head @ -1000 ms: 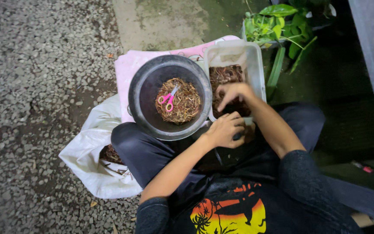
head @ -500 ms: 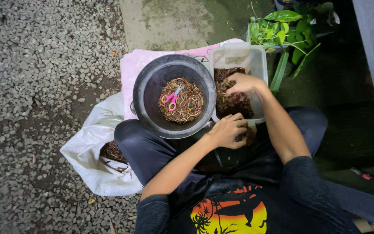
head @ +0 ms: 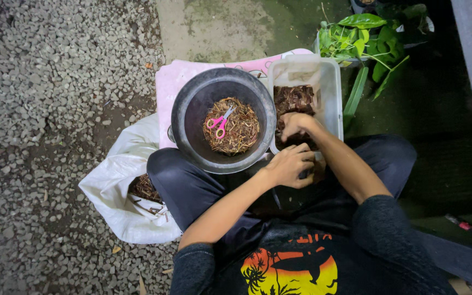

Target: The person sits on the ground and uses both hands to sort dried plant material between a metal pot and a clear plastic container. They repeatedly pick up handfuls, separate strands, and transfer material between the two containers.

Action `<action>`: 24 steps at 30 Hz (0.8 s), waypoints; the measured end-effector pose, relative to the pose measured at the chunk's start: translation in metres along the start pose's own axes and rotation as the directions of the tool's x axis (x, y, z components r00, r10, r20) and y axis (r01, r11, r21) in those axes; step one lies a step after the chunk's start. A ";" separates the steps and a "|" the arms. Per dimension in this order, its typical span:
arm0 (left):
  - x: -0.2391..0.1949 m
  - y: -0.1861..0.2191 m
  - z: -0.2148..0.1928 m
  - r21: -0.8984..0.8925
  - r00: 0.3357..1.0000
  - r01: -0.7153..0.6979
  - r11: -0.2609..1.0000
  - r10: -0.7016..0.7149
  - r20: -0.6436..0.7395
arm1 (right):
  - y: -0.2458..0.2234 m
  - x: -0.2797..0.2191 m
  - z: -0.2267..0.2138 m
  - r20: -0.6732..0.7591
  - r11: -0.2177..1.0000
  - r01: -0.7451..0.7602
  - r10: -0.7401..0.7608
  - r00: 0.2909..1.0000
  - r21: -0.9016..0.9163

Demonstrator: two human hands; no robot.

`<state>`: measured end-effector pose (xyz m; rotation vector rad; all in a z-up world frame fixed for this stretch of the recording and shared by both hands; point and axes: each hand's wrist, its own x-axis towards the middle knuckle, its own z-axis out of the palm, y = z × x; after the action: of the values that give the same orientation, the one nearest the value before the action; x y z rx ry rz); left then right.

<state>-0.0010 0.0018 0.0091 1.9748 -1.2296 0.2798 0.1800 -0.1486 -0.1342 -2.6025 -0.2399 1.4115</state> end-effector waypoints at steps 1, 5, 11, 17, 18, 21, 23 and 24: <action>-0.001 0.001 0.001 0.005 1.000 0.001 1.000 -0.001 -0.006 | -0.004 -0.005 0.002 -0.022 0.997 0.003 -0.001 1.000 0.077; 0.002 -0.001 0.001 0.013 1.000 0.002 1.000 -0.002 -0.017 | -0.008 -0.040 -0.021 -0.021 0.927 0.096 -0.095 0.995 0.361; -0.001 -0.003 0.005 0.035 0.999 0.032 0.999 -0.034 0.037 | 0.018 -0.079 -0.067 -0.039 0.803 0.221 -0.240 0.970 0.553; -0.001 -0.003 0.004 0.035 1.000 0.008 0.999 -0.008 -0.001 | 0.019 -0.058 -0.059 -0.395 0.889 0.446 -0.449 0.802 -0.105; 0.000 -0.003 0.005 0.043 1.000 0.006 0.999 -0.006 0.002 | 0.018 -0.054 -0.054 -0.442 0.804 0.553 -0.588 0.678 -0.221; 0.001 -0.004 0.004 0.017 1.000 0.009 1.000 -0.009 -0.005 | -0.005 -0.035 -0.031 -0.160 0.913 0.389 -0.368 0.916 0.126; -0.001 -0.005 0.003 0.027 1.000 -0.004 1.000 0.004 0.007 | -0.013 -0.029 -0.016 -0.038 0.958 0.242 -0.239 0.970 0.151; -0.002 -0.006 0.004 0.027 1.000 -0.017 0.999 0.017 0.014 | -0.013 -0.027 -0.010 0.023 0.965 0.247 -0.250 0.968 0.093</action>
<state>0.0021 0.0011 0.0025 1.9938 -1.2581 0.2929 0.1730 -0.1427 -0.1045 -2.3793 -0.4784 1.3475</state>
